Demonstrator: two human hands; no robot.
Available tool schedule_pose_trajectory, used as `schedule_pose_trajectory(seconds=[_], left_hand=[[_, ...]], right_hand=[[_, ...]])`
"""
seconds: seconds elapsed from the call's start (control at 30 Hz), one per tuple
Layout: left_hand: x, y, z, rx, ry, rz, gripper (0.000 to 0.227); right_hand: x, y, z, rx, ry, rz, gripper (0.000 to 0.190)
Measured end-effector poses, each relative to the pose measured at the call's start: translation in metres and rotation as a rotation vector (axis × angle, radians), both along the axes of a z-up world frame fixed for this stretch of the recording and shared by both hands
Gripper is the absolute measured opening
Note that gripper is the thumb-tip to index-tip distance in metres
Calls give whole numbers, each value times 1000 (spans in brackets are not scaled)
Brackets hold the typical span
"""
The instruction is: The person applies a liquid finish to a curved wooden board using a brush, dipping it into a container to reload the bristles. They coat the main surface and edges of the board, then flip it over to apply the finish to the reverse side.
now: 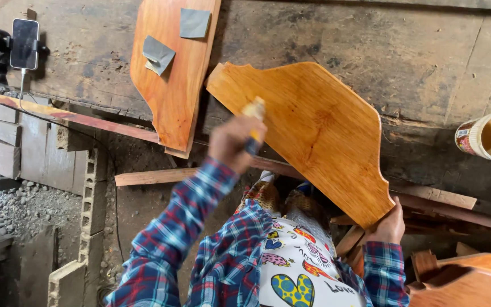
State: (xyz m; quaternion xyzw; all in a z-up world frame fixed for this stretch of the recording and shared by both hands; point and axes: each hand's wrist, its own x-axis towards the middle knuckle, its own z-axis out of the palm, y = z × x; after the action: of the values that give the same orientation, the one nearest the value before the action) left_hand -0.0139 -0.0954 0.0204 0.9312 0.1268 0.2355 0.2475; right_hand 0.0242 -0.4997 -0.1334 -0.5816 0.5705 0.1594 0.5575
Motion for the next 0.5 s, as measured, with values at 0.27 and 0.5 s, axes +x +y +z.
schedule_pose_trajectory(seconds=[0.27, 0.5], left_hand=[[0, -157, 36, -817, 359, -466, 7], [3, -108, -14, -1063, 171, -394, 11]], right_hand=[[-1, 9, 9, -1, -9, 49, 56], [-9, -13, -27, 25, -77, 114, 67]])
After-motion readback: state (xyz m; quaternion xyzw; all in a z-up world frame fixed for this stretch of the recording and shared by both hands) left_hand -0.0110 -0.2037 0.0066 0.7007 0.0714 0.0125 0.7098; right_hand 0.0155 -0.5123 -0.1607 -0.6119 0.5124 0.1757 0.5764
